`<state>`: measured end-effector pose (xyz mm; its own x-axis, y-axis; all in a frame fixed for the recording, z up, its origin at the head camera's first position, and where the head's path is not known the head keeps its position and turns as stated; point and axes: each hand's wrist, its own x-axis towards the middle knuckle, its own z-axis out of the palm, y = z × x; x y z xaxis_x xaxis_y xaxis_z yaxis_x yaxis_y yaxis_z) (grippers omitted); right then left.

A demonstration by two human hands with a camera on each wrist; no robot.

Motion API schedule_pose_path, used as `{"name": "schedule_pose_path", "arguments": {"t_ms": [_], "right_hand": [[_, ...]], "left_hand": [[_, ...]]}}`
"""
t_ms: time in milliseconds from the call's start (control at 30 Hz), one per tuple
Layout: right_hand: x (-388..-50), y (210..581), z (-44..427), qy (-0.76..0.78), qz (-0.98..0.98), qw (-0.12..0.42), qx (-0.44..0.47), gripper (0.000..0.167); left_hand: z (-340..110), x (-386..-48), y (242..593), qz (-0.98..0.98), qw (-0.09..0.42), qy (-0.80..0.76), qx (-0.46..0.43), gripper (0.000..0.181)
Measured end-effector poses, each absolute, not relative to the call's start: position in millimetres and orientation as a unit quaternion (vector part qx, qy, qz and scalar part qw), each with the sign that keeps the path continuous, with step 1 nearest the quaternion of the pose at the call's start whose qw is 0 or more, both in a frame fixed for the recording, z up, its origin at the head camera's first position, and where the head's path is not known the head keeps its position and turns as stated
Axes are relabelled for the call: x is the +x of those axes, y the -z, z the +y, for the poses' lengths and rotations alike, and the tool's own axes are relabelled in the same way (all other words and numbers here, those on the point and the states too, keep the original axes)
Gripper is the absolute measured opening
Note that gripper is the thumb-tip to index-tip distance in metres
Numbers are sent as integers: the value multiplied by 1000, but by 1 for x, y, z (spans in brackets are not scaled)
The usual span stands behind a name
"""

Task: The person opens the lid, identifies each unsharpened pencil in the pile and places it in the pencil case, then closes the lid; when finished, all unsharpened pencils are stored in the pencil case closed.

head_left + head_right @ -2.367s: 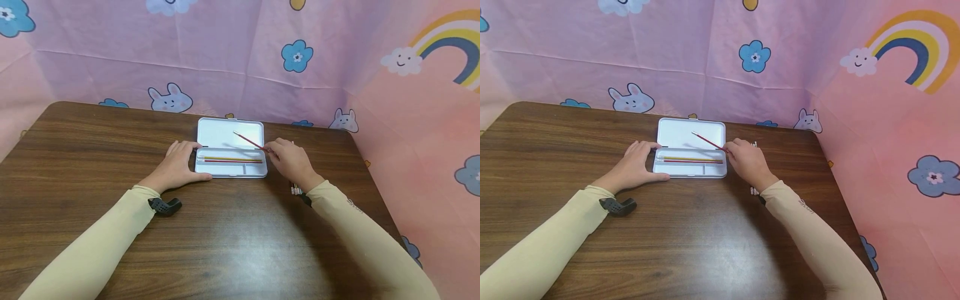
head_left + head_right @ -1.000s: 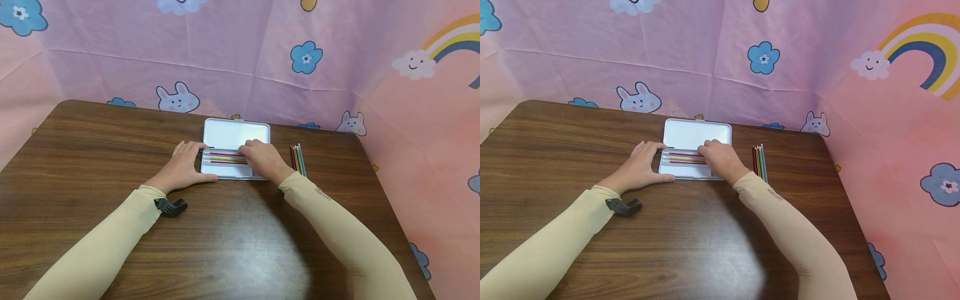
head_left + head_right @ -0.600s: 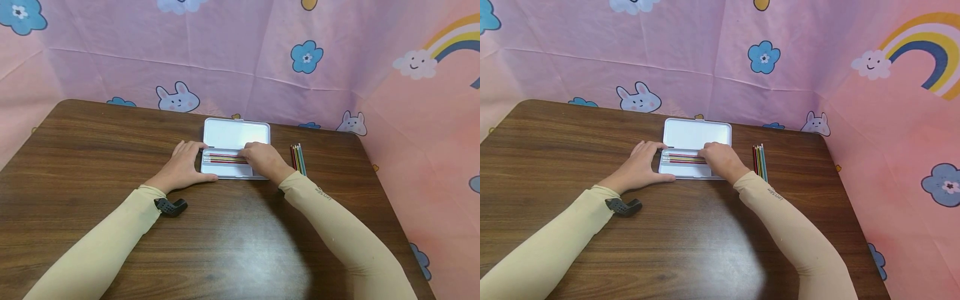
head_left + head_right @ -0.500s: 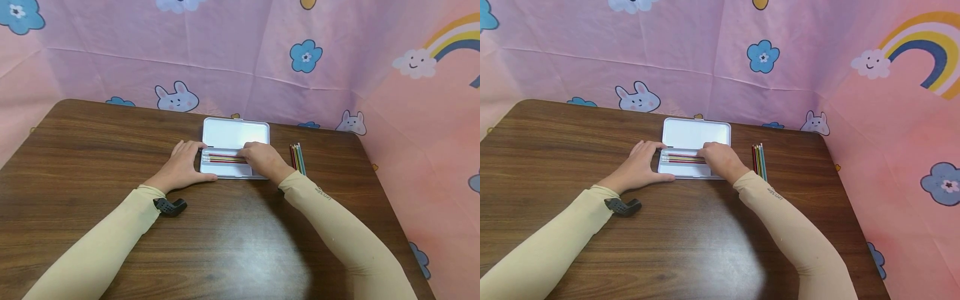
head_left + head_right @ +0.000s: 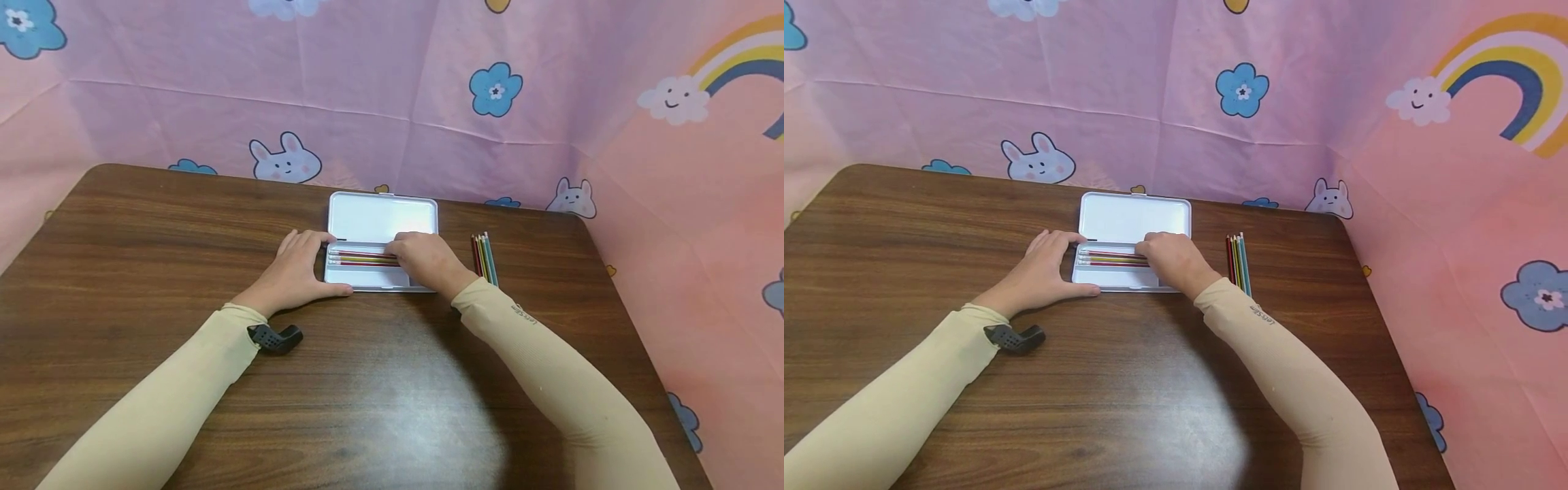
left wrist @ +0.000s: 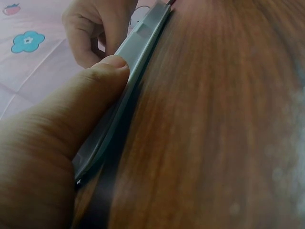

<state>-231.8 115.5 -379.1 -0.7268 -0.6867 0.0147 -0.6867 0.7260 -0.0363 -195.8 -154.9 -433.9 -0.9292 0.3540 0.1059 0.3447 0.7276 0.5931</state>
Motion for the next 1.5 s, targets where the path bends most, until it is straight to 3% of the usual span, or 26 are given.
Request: {"name": "schedule_pose_path", "arguments": {"t_ms": [200, 400, 700, 967, 1333, 1500], "right_hand": [[-230, 378, 116, -18, -930, -2, 366, 28], [-225, 370, 123, -38, -925, 31, 377, 26], [-219, 342, 174, -133, -932, 59, 332, 19], [-223, 326, 231, -222, -952, -17, 212, 24], [-210, 352, 278, -234, -954, -156, 108, 35], [-205, 361, 287, -279, -942, -180, 60, 38]], "left_hand": [[-154, -196, 433, 929, 9, -319, 188, 107], [-156, -196, 433, 929, 8, -320, 188, 106], [-162, -196, 430, 929, 2, -319, 187, 103], [-165, -199, 434, 929, 5, -319, 186, 104], [-158, -198, 433, 927, 10, -323, 188, 104], [-155, -198, 435, 928, 9, -322, 189, 105]]}}
